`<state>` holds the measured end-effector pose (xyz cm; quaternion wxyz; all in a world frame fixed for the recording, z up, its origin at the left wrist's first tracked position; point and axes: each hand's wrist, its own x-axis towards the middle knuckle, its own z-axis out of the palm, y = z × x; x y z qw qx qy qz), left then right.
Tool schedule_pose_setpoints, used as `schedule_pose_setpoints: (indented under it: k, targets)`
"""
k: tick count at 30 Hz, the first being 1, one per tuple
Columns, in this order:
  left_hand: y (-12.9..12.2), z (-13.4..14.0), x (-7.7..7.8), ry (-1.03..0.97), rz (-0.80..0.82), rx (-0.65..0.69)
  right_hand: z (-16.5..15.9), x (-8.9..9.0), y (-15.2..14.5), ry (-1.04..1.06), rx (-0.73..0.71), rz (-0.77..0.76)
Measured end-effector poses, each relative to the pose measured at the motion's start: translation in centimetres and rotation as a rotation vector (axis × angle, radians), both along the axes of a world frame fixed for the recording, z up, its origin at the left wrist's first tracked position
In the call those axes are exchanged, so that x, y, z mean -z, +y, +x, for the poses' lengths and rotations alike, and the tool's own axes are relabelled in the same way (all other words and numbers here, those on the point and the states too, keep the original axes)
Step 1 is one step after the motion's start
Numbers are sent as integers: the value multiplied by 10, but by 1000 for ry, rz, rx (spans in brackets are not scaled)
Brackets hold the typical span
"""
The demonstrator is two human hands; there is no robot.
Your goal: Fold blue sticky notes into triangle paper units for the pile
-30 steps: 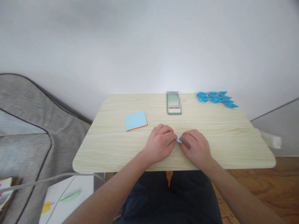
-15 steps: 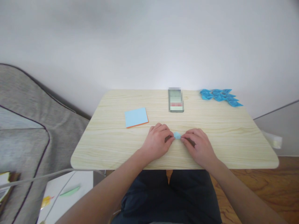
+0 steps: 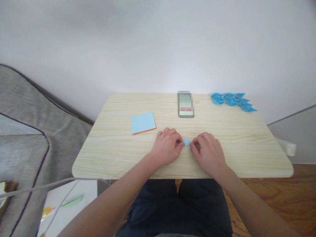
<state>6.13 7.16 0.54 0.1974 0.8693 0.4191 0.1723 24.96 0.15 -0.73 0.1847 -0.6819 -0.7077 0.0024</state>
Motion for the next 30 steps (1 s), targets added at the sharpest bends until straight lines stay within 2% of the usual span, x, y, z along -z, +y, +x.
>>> schedule_pose_setpoints:
  k: [11, 18, 24, 30]
  targets:
    - [-2, 6, -1, 90, 69, -17, -1, -4, 0, -20, -4, -22]
    - [-1, 0, 0, 29, 15, -59, 2, 1, -1, 123, 8, -13]
    - [1, -5, 2, -23, -8, 18, 13, 9, 0, 270, -48, -6]
    - [6, -8, 6, -47, 7, 29, 17, 11, 0, 284, -79, 12]
